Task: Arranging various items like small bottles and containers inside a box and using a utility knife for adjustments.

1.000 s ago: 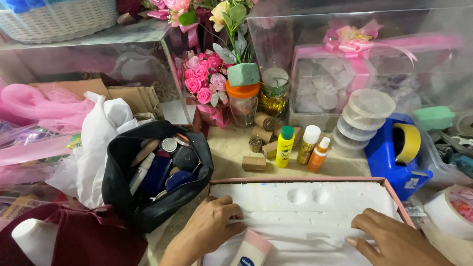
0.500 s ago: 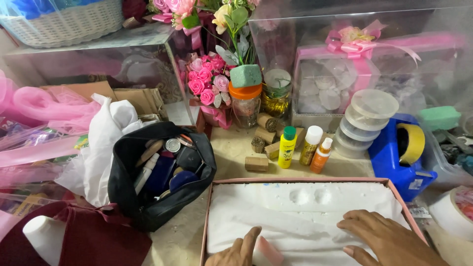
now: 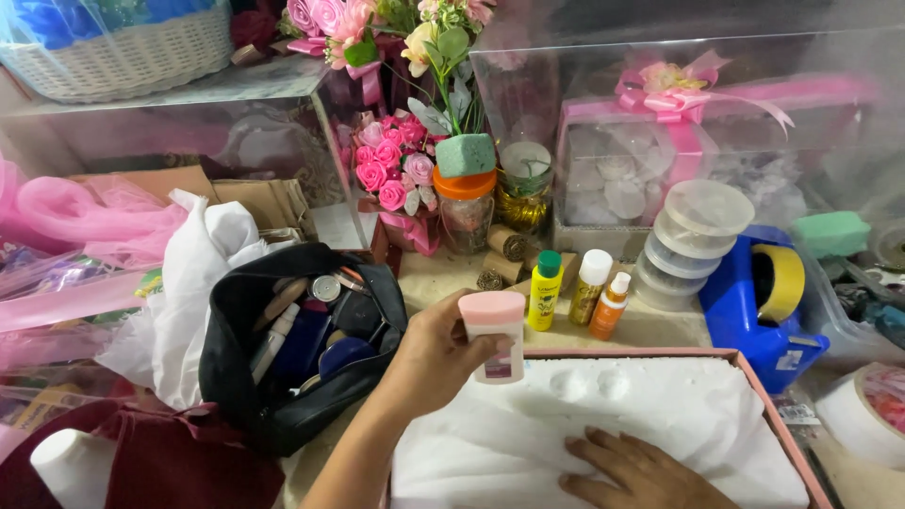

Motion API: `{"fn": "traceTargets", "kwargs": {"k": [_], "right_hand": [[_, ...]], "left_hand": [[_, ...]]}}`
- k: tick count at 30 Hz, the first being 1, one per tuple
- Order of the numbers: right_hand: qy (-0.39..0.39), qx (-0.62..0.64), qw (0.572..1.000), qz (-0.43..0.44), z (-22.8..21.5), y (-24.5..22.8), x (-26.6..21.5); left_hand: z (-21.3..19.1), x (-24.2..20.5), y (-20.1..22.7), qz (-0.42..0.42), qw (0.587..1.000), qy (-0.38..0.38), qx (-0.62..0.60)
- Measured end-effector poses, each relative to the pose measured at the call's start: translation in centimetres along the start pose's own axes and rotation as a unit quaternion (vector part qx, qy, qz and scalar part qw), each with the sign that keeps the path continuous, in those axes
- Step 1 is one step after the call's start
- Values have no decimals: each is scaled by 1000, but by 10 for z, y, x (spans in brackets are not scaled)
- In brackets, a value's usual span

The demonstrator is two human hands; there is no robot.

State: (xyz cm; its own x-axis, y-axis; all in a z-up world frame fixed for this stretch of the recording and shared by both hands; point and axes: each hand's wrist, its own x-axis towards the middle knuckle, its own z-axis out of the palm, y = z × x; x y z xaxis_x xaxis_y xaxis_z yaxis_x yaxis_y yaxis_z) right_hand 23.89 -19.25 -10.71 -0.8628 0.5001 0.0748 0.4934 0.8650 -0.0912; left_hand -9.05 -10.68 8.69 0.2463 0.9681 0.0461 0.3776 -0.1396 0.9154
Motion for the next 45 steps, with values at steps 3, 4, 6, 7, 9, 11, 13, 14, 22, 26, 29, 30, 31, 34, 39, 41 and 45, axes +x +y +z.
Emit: {"fn": "traceTargets", "kwargs": {"k": [3, 4, 6, 7, 9, 11, 13, 14, 22, 26, 29, 30, 31, 34, 39, 41, 45], "right_hand": [[-116, 84, 988, 48, -14, -2, 4], [-116, 84, 988, 50, -14, -2, 4], [-45, 49, 997, 26, -15, -4, 2], [-45, 51, 997, 27, -17, -5, 2], [10, 10, 1000, 15, -21, -7, 3], [22, -2, 1000, 9, -22, -8, 3], [33, -15, 999, 5, -21, -9, 3], [28, -17, 999, 5, -20, -9, 2], [16, 15, 1000, -6, -44, -14, 6], [53, 5, 997, 51, -94, -27, -4], [88, 17, 989, 119, -156, -37, -17], [92, 31, 984, 147, -174, -41, -23], [92, 27, 983, 155, -181, -44, -33], [73, -93, 961, 249, -199, -53, -69], [242, 73, 868, 427, -209, -67, -142], [259, 77, 812, 518, -194, -68, -162], [-77, 18, 663, 745, -149, -51, -195]], "left_hand": [[12, 15, -11, -29, 999, -31, -18], [13, 15, -11, -29, 999, -33, -18], [15, 14, -12, -38, 998, -30, 50], [14, 12, -7, -40, 997, -32, 50], [11, 8, 5, -76, 992, -44, 86], [12, 5, 2, -69, 994, -41, 73], [15, 4, -1, -60, 996, -39, 59], [16, 4, -4, -38, 996, -32, 72], [21, 1, -16, -27, 997, -19, 65], [24, 0, -25, 37, 996, -34, 75], [25, 2, -23, 40, 996, -40, 62], [25, 1, -21, 37, 997, -42, 58], [25, 0, -23, 42, 996, -48, 55], [26, 0, -25, 20, 997, -39, 58], [27, 0, -10, -83, 990, -25, 112], [29, 1, -18, -49, 993, -19, 103], [31, 1, -31, 71, 997, 13, 10]]}}
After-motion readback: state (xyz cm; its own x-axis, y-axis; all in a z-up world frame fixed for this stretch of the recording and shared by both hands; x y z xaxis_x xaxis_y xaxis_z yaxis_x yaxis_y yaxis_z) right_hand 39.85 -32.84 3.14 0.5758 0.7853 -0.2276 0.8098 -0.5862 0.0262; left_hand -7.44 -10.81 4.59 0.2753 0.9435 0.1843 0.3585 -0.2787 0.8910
